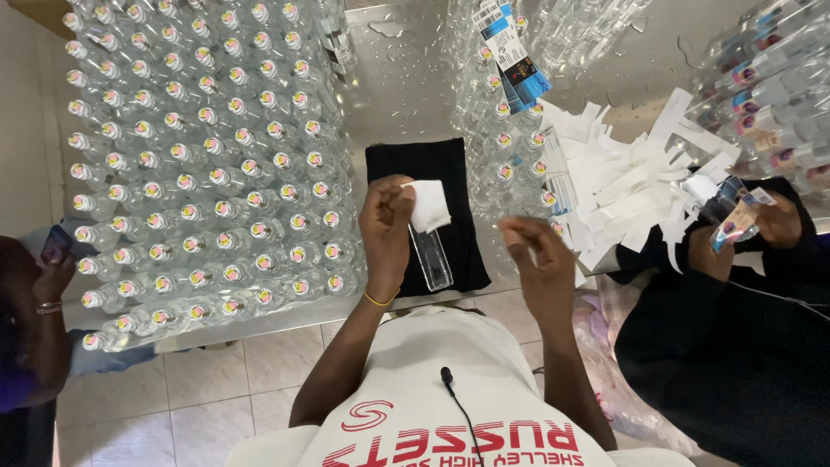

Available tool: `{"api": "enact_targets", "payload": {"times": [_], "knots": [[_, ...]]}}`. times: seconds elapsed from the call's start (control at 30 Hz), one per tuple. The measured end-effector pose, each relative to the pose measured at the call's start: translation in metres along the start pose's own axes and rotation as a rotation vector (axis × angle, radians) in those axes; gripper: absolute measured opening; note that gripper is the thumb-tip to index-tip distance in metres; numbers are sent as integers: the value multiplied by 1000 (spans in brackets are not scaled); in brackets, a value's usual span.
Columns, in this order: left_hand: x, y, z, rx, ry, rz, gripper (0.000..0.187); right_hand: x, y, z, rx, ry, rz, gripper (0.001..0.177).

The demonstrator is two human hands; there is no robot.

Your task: The person applies labels to clear plastic water bottles. They pick up a bottle, wrap a paper label around it, and place the labeled bottle on a metal table among other bottles. The process is repeated for multiple bottles.

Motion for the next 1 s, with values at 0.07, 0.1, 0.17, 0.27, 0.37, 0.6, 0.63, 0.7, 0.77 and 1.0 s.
{"api": "enact_targets", "payload": {"times": [0.07, 0.1, 0.17, 0.27, 0.37, 0.6, 0.63, 0.7, 0.77, 1.0], "knots": [[7, 4, -14, -27, -90, -30, 11, -14, -7, 0, 19, 43, 131, 23], [12, 7, -24, -58, -176, -57, 11, -17, -13, 2, 37, 82, 258, 24], [19, 8, -33, -79, -247, -45, 13, -23, -12, -10, -19, 0, 213, 22], [24, -1, -43, -94, -312, -44, 20, -17, 20, -19, -134, -61, 115, 20], [31, 1, -37, -148, -179, -131, 23, -12, 41, -19, -238, 0, 1, 18], [78, -18, -55, -166, -441, -189, 58, 2, 51, -9, -263, 228, -17, 13], [79, -16, -63, -167, -444, -187, 58, 4, 46, -7, -264, 231, -19, 13], [82, -14, -85, -152, -573, -175, 68, 6, 28, -3, -252, 199, 79, 11], [78, -13, -92, -124, -512, -123, 52, 8, 31, 5, -246, 206, 116, 14], [51, -26, -145, -164, -353, 175, 24, 17, 42, 53, -236, 366, 101, 12]]}}
Point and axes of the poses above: each hand's wrist, its own x-axis away from the middle knuckle, its own z-axis out of the back of the hand, y = z × x, the point moved 5 cm from there along -x, towards the middle knuckle, and after that the axes turned 7 degrees about z, right-handed, at the moved point
